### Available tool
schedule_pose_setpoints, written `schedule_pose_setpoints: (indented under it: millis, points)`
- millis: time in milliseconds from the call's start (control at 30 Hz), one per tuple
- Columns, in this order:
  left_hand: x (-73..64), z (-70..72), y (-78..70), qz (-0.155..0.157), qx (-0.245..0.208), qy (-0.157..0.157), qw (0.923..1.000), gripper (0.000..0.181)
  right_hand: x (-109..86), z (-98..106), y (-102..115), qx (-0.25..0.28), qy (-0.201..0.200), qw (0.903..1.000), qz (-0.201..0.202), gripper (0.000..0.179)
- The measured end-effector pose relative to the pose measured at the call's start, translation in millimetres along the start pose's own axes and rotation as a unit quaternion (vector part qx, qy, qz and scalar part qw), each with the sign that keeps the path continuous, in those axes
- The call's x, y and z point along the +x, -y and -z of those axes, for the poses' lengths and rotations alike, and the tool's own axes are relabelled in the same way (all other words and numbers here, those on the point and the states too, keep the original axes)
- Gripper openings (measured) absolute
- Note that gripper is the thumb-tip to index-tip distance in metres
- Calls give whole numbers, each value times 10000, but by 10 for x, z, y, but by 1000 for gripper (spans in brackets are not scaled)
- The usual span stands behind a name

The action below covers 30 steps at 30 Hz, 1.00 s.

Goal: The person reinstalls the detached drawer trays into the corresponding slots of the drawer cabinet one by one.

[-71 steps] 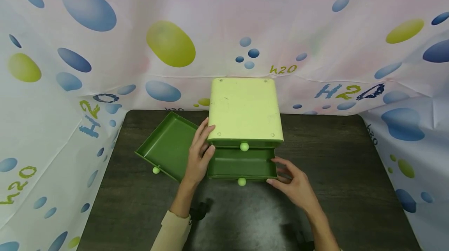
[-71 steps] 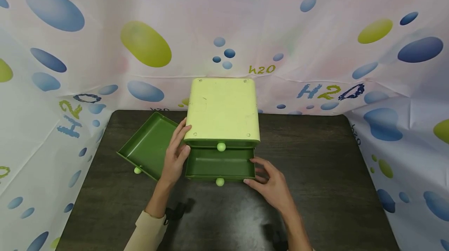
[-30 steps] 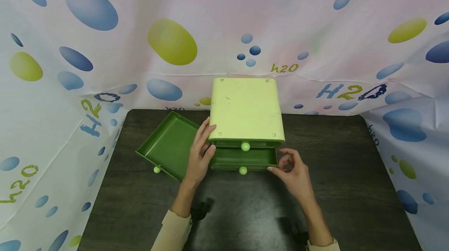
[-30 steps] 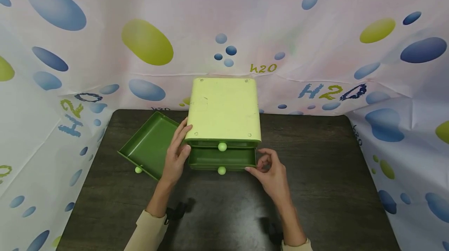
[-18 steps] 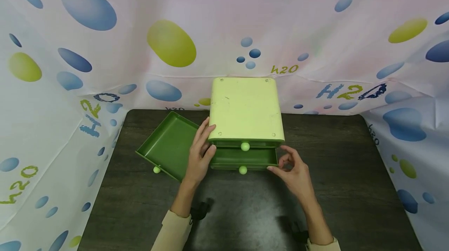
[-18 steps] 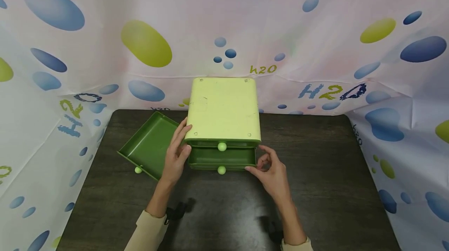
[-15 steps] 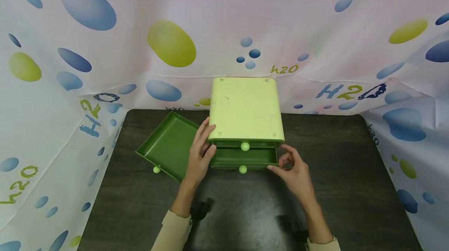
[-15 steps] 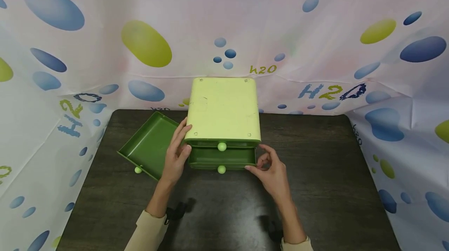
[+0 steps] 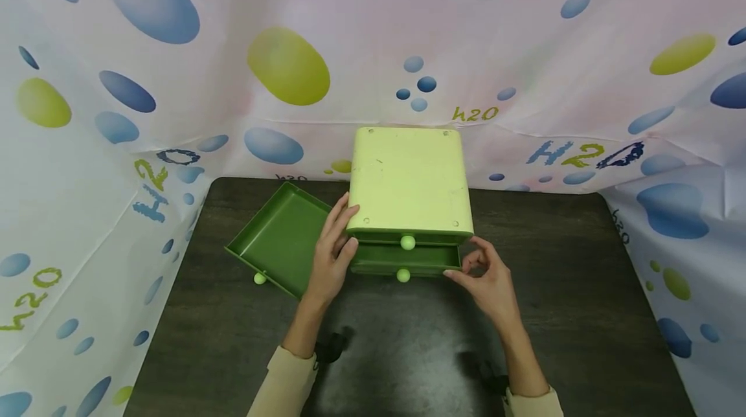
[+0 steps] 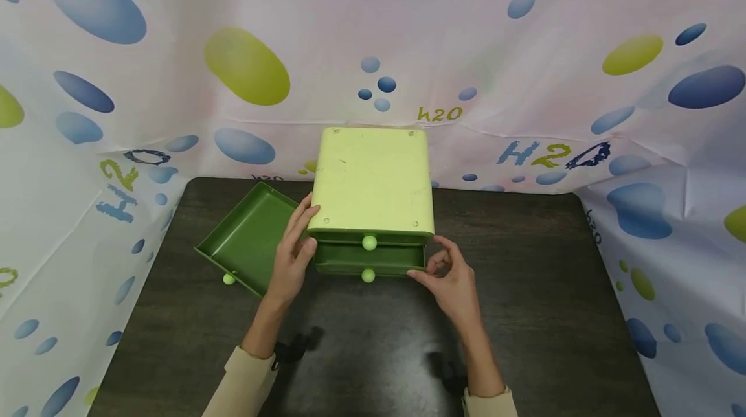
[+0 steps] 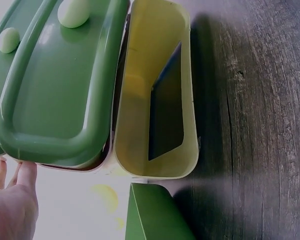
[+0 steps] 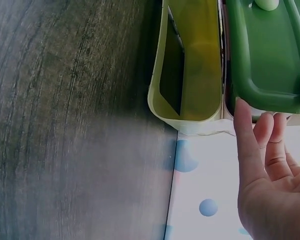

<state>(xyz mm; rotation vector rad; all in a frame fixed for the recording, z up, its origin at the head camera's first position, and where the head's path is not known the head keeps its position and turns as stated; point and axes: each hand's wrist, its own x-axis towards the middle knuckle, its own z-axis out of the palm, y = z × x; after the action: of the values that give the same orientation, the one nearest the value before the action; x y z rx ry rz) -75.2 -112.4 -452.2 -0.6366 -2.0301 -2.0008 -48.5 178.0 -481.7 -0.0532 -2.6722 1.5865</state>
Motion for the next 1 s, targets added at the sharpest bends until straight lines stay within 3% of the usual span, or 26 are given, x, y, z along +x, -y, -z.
schedule_pose_setpoints:
  millis: [133, 367, 567, 800, 1000]
  points:
    - [6, 3, -4, 76, 17, 5, 10000, 41, 32, -21, -141, 139, 34, 9999, -88, 75]
    - [7, 3, 2, 174, -13, 44, 9998, 43, 42, -9, -166, 346, 79, 9993, -99, 77]
    - [-52, 25, 246, 130, 93, -57, 9999, 45, 72, -13, -178, 287, 73, 9995, -94, 79]
    - [-36, 25, 317, -16, 47, -166, 9998, 58, 118, -1, -155, 243, 25, 9997, -37, 76]
    - [-23, -9, 324, -323, 255, -431, 9982, 54, 190, -28, -184, 229, -56, 9997, 3, 68]
